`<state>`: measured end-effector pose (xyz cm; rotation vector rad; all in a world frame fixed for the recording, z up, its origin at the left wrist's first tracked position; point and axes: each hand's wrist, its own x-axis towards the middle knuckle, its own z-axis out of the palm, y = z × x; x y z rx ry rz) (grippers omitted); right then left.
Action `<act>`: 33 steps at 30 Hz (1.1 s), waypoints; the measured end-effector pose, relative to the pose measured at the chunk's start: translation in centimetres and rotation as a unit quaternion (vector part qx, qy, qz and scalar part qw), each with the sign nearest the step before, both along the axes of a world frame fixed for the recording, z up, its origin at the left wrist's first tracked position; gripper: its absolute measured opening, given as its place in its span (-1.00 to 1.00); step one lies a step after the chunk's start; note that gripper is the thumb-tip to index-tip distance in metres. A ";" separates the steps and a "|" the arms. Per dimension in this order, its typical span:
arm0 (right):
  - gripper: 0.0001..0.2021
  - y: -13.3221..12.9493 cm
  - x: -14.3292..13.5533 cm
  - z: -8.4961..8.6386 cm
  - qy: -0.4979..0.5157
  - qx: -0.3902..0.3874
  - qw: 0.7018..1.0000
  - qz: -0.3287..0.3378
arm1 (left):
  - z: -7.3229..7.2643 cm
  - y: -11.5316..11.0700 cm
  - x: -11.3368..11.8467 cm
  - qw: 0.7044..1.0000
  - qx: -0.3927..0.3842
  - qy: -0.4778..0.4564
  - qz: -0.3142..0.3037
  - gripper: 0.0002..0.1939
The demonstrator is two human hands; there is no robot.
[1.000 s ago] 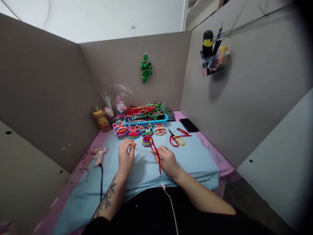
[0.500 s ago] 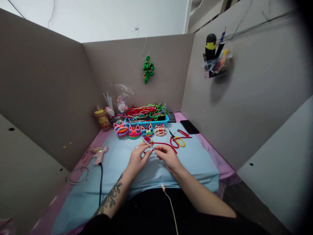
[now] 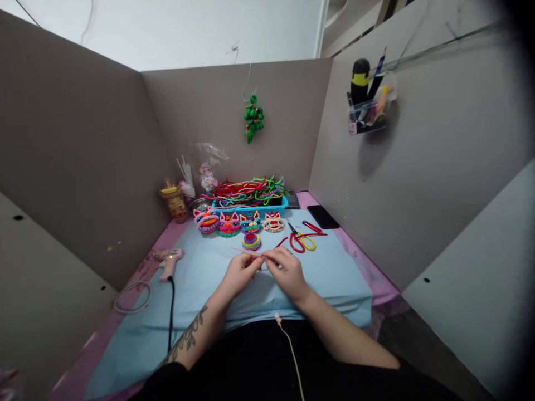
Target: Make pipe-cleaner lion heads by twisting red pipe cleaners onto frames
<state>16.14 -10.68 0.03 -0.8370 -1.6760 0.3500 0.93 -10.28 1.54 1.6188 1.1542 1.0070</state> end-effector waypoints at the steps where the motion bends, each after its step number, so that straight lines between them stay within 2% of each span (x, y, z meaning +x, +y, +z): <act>1: -0.80 0.0 0.1 -0.1 -0.018 0.022 1.000 -0.010 | 0.0 -0.1 0.1 1.000 -0.009 -0.015 -0.003 -0.68; 5: -0.75 0.1 0.3 -0.6 -0.072 0.094 0.992 -0.045 | 0.1 -0.5 0.4 0.998 -0.014 -0.062 0.025 -0.64; 9: -0.71 0.1 0.3 -0.9 -0.069 0.118 0.989 -0.048 | -0.1 -0.4 0.8 0.997 0.012 -0.060 0.053 -0.60; 18: -0.70 -0.1 -0.1 -0.8 -0.028 0.071 0.997 -0.006 | -0.9 -0.3 0.6 0.991 0.108 -0.015 0.083 -0.71; 23: -0.72 0.2 -0.1 0.0 -0.011 0.046 0.999 0.021 | -0.8 0.0 0.3 0.983 0.144 0.010 0.111 -0.73; 29: -0.77 2.9 -0.9 1.5 0.015 0.016 0.998 0.054 | -0.2 2.6 0.1 0.976 0.185 0.006 0.114 -0.74; 33: -0.82 5.1 -1.6 0.1 0.041 -0.019 0.999 0.029 | -1.3 4.4 -0.4 0.969 0.221 0.014 0.113 -0.76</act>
